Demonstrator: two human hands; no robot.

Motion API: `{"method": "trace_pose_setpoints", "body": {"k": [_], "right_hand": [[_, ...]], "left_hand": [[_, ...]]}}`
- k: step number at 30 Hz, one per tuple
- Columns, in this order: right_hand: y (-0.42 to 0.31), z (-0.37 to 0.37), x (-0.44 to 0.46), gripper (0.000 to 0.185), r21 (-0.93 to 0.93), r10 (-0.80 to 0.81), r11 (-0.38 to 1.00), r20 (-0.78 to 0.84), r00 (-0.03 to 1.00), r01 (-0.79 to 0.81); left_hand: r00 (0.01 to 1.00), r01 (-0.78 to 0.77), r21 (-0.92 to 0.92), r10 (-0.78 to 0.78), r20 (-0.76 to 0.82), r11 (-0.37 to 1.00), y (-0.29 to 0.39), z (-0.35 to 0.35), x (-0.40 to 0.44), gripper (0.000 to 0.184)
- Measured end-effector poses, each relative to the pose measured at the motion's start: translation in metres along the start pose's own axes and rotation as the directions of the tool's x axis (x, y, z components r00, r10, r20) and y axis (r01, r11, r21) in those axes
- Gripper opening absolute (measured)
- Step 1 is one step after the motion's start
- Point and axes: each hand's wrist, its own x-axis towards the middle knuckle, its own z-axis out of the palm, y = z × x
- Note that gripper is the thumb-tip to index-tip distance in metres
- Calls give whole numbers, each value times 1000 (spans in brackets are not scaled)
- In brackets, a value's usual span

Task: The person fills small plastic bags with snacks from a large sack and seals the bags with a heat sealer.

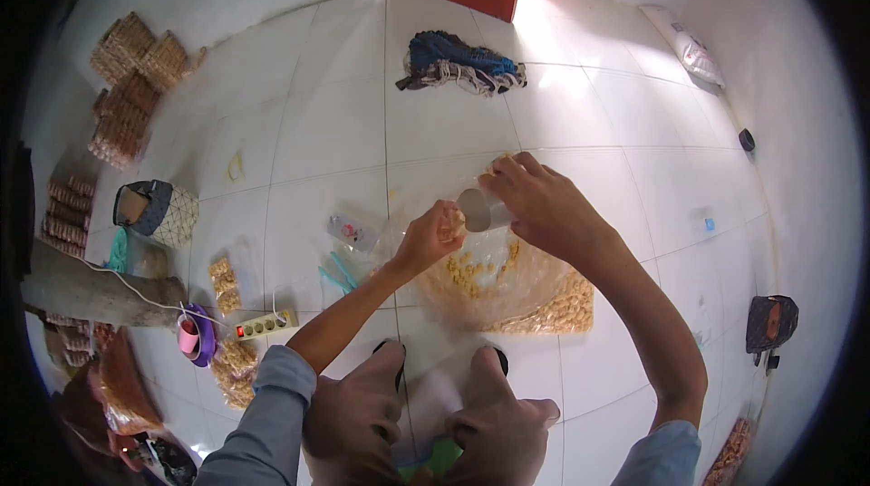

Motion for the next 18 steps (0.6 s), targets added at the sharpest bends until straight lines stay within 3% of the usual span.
{"method": "trace_pose_setpoints", "body": {"k": [4,7,9,11,14,16,18], "right_hand": [[8,11,-12,58,-17,55,998,-104,993,-57],[32,53,-30,62,139,238,966,-160,958,-217],[56,121,-51,61,264,300,926,-81,951,-270],[74,209,-74,47,200,264,940,91,960,-277],[74,270,-77,45,253,288,917,122,950,-310],[74,298,-68,50,174,287,941,42,957,-290],[64,316,-58,53,305,233,920,81,969,-247]], "left_hand": [[998,54,-35,-55,-21,998,-16,6,-4,43],[987,101,-150,-117,-106,984,-39,7,-14,44],[971,111,-141,-137,-195,984,-54,10,-27,44],[965,104,-175,-142,-219,979,-72,15,-40,44],[965,155,-189,-189,-180,970,-92,14,-57,43],[953,123,-152,-159,-258,981,-102,15,-63,44],[948,144,-177,-186,-256,974,-120,21,-71,44]]}}
